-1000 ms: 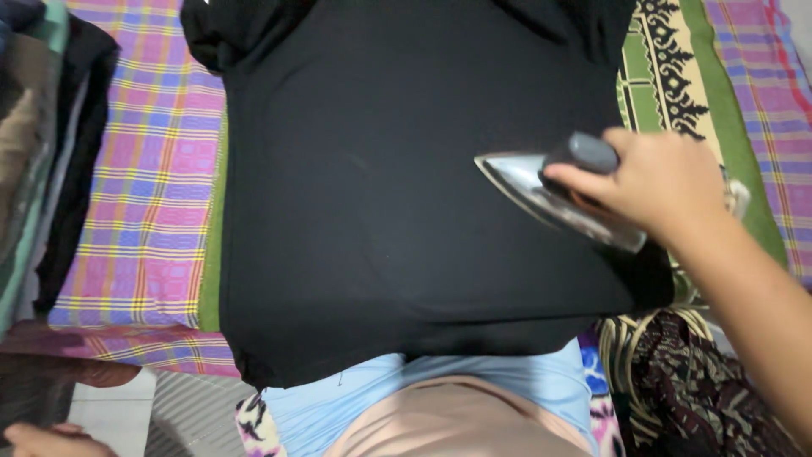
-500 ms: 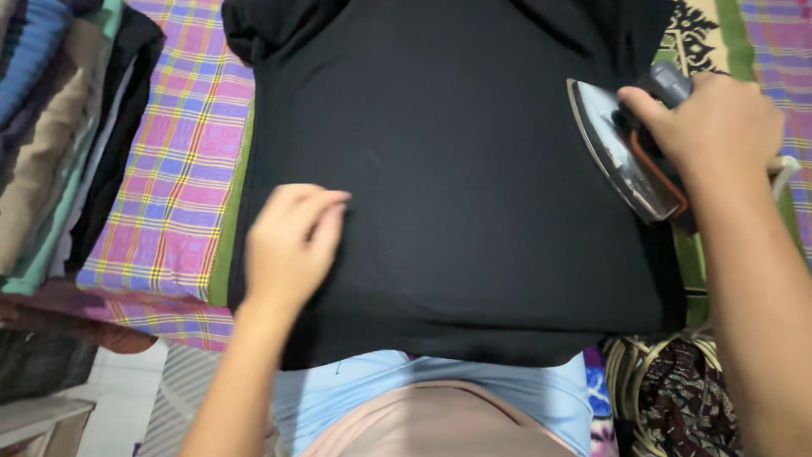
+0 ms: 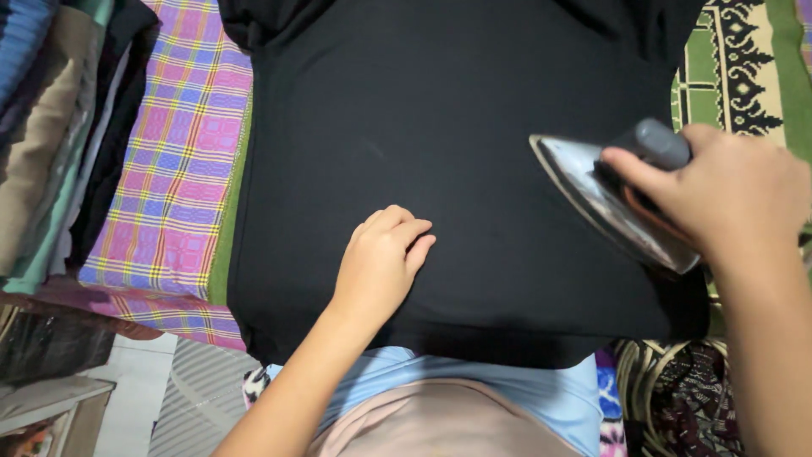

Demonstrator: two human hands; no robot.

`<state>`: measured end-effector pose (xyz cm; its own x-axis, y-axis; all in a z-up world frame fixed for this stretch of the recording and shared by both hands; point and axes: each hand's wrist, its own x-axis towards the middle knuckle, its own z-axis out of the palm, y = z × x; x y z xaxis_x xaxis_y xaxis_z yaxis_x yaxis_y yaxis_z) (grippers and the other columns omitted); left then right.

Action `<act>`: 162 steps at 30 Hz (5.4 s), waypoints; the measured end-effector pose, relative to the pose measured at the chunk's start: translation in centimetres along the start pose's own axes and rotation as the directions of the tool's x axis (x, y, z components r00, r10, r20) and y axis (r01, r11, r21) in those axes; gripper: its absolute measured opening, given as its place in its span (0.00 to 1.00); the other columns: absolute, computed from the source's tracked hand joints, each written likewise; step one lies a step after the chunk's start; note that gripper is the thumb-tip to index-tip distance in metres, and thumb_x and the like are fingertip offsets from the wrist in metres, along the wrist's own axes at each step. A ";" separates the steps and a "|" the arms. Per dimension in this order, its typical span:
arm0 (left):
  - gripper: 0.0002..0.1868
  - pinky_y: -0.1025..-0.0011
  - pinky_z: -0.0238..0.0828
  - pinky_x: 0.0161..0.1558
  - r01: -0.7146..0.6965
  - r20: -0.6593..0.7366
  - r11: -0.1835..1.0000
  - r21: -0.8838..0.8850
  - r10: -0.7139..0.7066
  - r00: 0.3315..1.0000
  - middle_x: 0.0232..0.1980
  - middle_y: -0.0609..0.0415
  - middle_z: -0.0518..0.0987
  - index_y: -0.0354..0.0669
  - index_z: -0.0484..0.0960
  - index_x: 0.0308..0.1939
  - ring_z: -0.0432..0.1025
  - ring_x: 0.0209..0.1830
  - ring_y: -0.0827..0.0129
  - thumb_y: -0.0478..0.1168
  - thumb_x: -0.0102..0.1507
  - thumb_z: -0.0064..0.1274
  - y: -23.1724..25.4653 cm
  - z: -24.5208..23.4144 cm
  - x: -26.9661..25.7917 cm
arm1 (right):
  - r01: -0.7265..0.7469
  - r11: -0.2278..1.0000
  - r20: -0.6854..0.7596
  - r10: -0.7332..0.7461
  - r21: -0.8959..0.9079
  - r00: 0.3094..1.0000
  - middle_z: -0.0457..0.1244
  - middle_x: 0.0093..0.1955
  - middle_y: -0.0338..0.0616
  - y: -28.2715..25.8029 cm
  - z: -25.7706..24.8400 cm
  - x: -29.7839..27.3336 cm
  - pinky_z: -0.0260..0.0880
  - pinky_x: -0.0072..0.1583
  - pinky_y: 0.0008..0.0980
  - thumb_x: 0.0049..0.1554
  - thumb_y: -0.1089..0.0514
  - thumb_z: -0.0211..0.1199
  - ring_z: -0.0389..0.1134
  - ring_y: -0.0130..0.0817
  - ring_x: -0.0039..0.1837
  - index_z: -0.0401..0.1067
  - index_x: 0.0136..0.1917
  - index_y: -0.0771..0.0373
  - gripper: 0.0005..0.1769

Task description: The person irons a black long-sleeved shirt laid flat on a patterned surface. They use a steam iron to smooth the front and back of the shirt, adjusting the fabric with their left hand while moving the iron with their right hand.

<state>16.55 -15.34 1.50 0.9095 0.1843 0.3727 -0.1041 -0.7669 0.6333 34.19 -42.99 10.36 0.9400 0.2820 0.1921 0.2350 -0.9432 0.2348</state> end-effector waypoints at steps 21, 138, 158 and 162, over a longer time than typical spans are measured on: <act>0.09 0.75 0.73 0.37 0.461 0.576 -0.348 -0.816 -0.435 0.692 0.33 0.56 0.79 0.32 0.84 0.45 0.71 0.29 0.78 0.35 0.63 0.59 1.6 -3.2 -1.6 | 0.354 0.932 -0.057 -0.351 0.071 0.935 0.64 0.27 0.47 -3.3 -0.3 1.4 0.68 0.38 0.43 0.49 0.14 0.61 0.69 0.48 0.35 0.77 0.36 0.53 0.40; 0.29 0.46 0.56 0.68 0.346 -0.316 0.753 0.560 -0.192 0.929 0.73 0.35 0.68 0.41 0.76 0.70 0.63 0.72 0.45 0.53 0.69 0.52 -9.4 -6.0 -3.8 | 0.031 0.924 -0.155 0.031 0.381 0.987 0.54 0.79 0.61 -0.1 7.4 -11.0 0.49 0.76 0.53 0.62 0.41 0.56 0.54 0.58 0.79 0.63 0.76 0.64 0.36; 0.26 0.51 0.71 0.40 0.452 -0.311 0.871 0.193 -0.382 0.870 0.41 0.32 0.80 0.43 0.71 0.72 0.76 0.38 0.39 0.40 0.70 0.54 -4.8 -11.5 -3.2 | -0.418 0.568 0.177 0.431 0.709 0.885 0.66 0.35 0.45 8.5 9.0 -11.2 0.61 0.42 0.33 0.64 0.44 0.69 0.63 0.29 0.39 0.75 0.43 0.68 0.23; 0.28 0.54 0.68 0.33 0.588 -0.329 0.787 0.188 -0.513 0.793 0.32 0.34 0.74 0.44 0.70 0.74 0.72 0.25 0.43 0.39 0.69 0.57 -3.3 -13.4 -5.2 | -0.398 0.140 0.333 0.341 0.907 0.879 0.66 0.40 0.39 13.5 10.0 -15.0 0.60 0.44 0.24 0.70 0.53 0.64 0.63 0.23 0.41 0.74 0.47 0.70 0.16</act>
<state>6.75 -5.55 6.55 0.6422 0.7418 0.1930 0.5279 -0.6107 0.5902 25.77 -61.68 1.13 0.9889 -0.1316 -0.0683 -0.1164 -0.4037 -0.9075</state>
